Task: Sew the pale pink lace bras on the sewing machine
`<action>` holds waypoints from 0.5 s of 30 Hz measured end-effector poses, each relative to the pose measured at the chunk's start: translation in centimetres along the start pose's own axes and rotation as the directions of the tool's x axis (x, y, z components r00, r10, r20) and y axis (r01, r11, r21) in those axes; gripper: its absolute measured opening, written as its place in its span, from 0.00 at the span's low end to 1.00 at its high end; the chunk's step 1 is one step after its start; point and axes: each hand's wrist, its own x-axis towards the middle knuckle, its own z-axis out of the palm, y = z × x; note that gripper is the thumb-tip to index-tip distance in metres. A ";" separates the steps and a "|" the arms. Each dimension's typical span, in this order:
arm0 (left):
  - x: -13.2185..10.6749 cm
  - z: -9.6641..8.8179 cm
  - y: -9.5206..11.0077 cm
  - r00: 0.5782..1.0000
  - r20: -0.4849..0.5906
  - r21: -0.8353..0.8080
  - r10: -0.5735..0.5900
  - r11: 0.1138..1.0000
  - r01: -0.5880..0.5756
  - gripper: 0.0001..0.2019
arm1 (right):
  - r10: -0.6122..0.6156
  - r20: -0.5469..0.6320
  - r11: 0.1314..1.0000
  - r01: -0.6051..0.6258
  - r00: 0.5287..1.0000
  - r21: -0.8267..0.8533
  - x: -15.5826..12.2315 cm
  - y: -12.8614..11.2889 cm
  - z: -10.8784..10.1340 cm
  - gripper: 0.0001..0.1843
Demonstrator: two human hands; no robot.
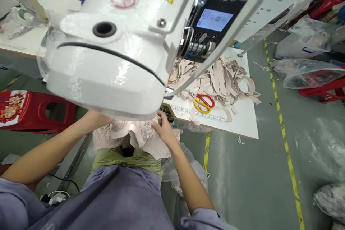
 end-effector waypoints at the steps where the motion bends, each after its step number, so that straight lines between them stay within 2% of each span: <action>1: -0.2 0.3 -0.4 1.000 -0.007 -0.020 0.006 1.000 -0.006 0.09 | 0.051 0.017 0.988 -0.053 0.999 0.146 -0.4 1.5 0.3 0.51; 4: -0.5 1.0 -1.2 1.000 -0.003 -0.055 -0.014 0.998 0.014 0.12 | 0.207 0.128 0.851 -0.243 0.970 0.466 -1.8 4.9 1.0 0.50; 7: -0.6 1.4 -1.4 0.999 -0.030 -0.001 -0.018 1.000 0.018 0.12 | 0.284 0.181 0.743 -0.336 0.941 0.578 -2.9 6.3 0.8 0.39; 10: -0.6 1.2 -0.9 0.999 -0.047 0.029 0.011 1.000 -0.009 0.09 | 0.350 0.081 0.706 -0.320 0.933 0.631 -3.5 6.3 0.0 0.29; 13: -0.8 0.9 -0.1 0.999 -0.036 0.024 -0.002 1.000 0.003 0.04 | 0.381 -0.027 0.722 -0.279 0.924 0.634 -3.8 5.7 -0.9 0.25; 15: -1.0 0.6 0.4 1.000 -0.029 0.035 -0.009 0.999 0.010 0.05 | 0.388 -0.066 0.739 -0.268 0.919 0.618 -3.9 5.1 -1.3 0.23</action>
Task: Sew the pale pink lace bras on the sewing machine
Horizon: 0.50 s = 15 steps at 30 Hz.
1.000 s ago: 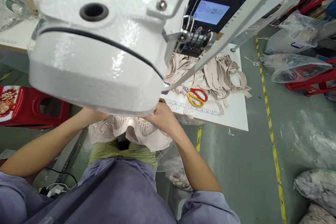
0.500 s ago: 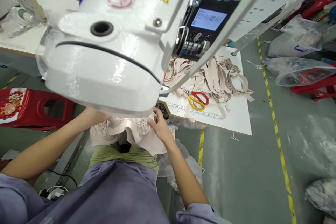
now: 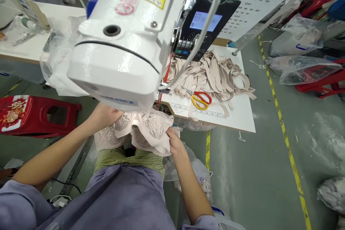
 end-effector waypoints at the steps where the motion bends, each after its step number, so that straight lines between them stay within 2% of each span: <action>1: -0.1 -0.1 0.1 1.000 0.001 0.006 0.004 1.000 -0.004 0.07 | 0.004 -0.012 1.000 -0.004 1.000 -0.007 -0.1 -0.3 0.0 0.23; 5: -1.0 -0.8 0.0 0.999 -0.045 0.033 -0.007 0.999 0.008 0.13 | 0.024 -0.041 1.000 -0.025 0.999 -0.015 -1.1 -2.2 -0.1 0.25; 8: -2.3 -1.6 0.6 0.990 -0.131 0.060 0.045 0.997 -0.037 0.13 | -0.115 -0.066 0.992 0.112 0.991 -0.054 -2.7 -4.4 -0.3 0.27; 11: -4.2 -2.1 3.0 0.953 -0.242 0.076 0.185 0.982 -0.171 0.09 | -0.255 -0.041 0.958 0.247 0.966 -0.149 -5.2 -6.9 0.5 0.25; 13: -5.4 -1.8 5.2 0.909 -0.283 0.040 0.307 0.950 -0.309 0.10 | -0.323 0.135 0.896 0.349 0.937 -0.276 -7.2 -8.2 2.2 0.18; 15: -6.1 -1.0 7.3 0.854 -0.239 -0.035 0.463 0.875 -0.484 0.17 | -0.283 0.439 0.780 0.471 0.853 -0.411 -8.9 -9.1 4.9 0.11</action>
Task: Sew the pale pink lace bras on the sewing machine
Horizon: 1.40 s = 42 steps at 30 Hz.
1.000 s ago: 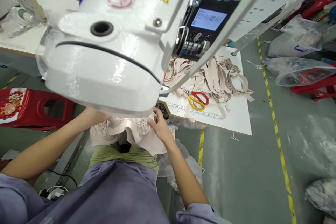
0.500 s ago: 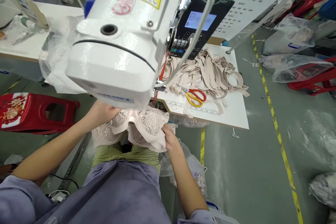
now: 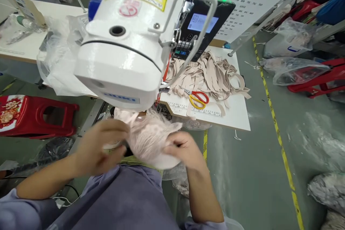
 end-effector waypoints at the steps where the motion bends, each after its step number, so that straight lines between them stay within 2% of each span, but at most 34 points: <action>1: 0.1 0.6 0.7 0.996 0.070 -0.060 0.056 0.997 -0.052 0.23 | -0.031 0.164 0.996 0.045 0.986 -0.082 0.1 -1.1 1.2 0.08; 2: 0.2 1.1 1.0 0.984 0.164 -0.106 0.067 0.993 -0.050 0.30 | -0.036 0.301 0.986 0.083 0.953 -0.144 0.4 -1.9 2.4 0.06; 3: 0.2 1.6 1.0 0.960 0.278 -0.131 0.024 0.991 0.013 0.32 | -0.025 0.382 0.974 0.108 0.924 -0.198 0.7 -2.5 3.5 0.06; 4: 0.2 2.0 0.7 0.919 0.388 -0.126 -0.071 0.983 0.130 0.29 | -0.013 0.404 0.961 0.123 0.915 -0.248 1.0 -2.9 4.3 0.08; 6: 0.0 2.3 -0.8 0.794 0.518 -0.090 -0.318 0.903 0.421 0.15 | 0.007 0.330 0.925 0.119 0.944 -0.360 1.9 -2.7 5.1 0.11; 7: -0.2 2.4 -1.8 0.742 0.525 -0.089 -0.416 0.840 0.535 0.13 | 0.010 0.257 0.900 0.104 0.966 -0.424 2.5 -2.4 5.2 0.12; 8: -0.4 2.3 -2.8 0.705 0.507 -0.099 -0.496 0.779 0.620 0.15 | 0.010 0.177 0.867 0.080 0.984 -0.492 3.0 -1.8 5.0 0.13; 9: -0.6 2.3 -3.8 0.694 0.463 -0.125 -0.551 0.735 0.666 0.16 | 0.001 0.104 0.832 0.057 0.995 -0.551 3.7 -1.2 4.8 0.14; 11: -0.7 2.3 -5.7 0.708 0.336 -0.148 -0.621 0.707 0.691 0.14 | -0.006 -0.012 0.776 -0.003 1.000 -0.630 5.0 0.0 4.2 0.22; 13: -0.8 2.7 -7.1 0.742 0.189 -0.109 -0.643 0.737 0.667 0.11 | 0.042 -0.072 0.781 -0.077 0.997 -0.620 6.2 0.9 3.8 0.28; 15: -0.7 3.3 -8.1 0.778 0.075 -0.064 -0.624 0.776 0.628 0.09 | 0.094 -0.073 0.844 -0.119 0.993 -0.524 7.2 1.5 3.6 0.25; 17: -0.6 3.8 -8.8 0.804 0.020 -0.046 -0.594 0.803 0.594 0.07 | 0.092 -0.072 0.897 -0.114 0.993 -0.426 7.8 1.7 3.5 0.20; 19: -0.5 4.1 -9.2 0.814 0.009 -0.018 -0.581 0.813 0.581 0.07 | 0.091 -0.097 0.919 -0.121 0.991 -0.376 8.1 1.8 3.4 0.20; 25: -0.2 4.3 -9.6 0.801 0.025 0.036 -0.599 0.801 0.598 0.06 | 0.152 -0.142 0.915 -0.193 0.978 -0.354 8.5 2.1 2.8 0.20; 31: 0.0 4.1 -9.2 0.811 -0.003 0.050 -0.585 0.810 0.585 0.04 | 0.080 -0.096 0.903 -0.113 0.992 -0.415 8.8 2.5 2.6 0.21; 34: -0.5 3.7 -9.1 0.803 0.015 0.057 -0.596 0.802 0.595 0.06 | 0.101 -0.089 0.906 -0.128 0.991 -0.403 8.1 3.5 2.5 0.25; 36: -1.7 3.7 -9.3 0.771 -0.028 0.027 -0.637 0.770 0.637 0.08 | 0.121 -0.102 0.911 -0.151 0.987 -0.383 7.4 4.5 2.3 0.29; 39: -5.2 4.9 -9.5 0.703 -0.118 -0.098 -0.701 0.713 0.694 0.18 | 0.113 -0.125 0.931 -0.149 0.986 -0.333 6.1 6.0 1.9 0.31; 40: -6.8 5.7 -9.6 0.702 -0.115 -0.144 -0.703 0.711 0.689 0.21 | 0.113 -0.133 0.937 -0.150 0.985 -0.317 5.6 6.4 1.8 0.31; 42: -10.1 7.7 -9.4 0.743 -0.028 -0.216 -0.668 0.730 0.648 0.28 | 0.122 -0.146 0.941 -0.161 0.982 -0.297 4.8 7.2 1.7 0.31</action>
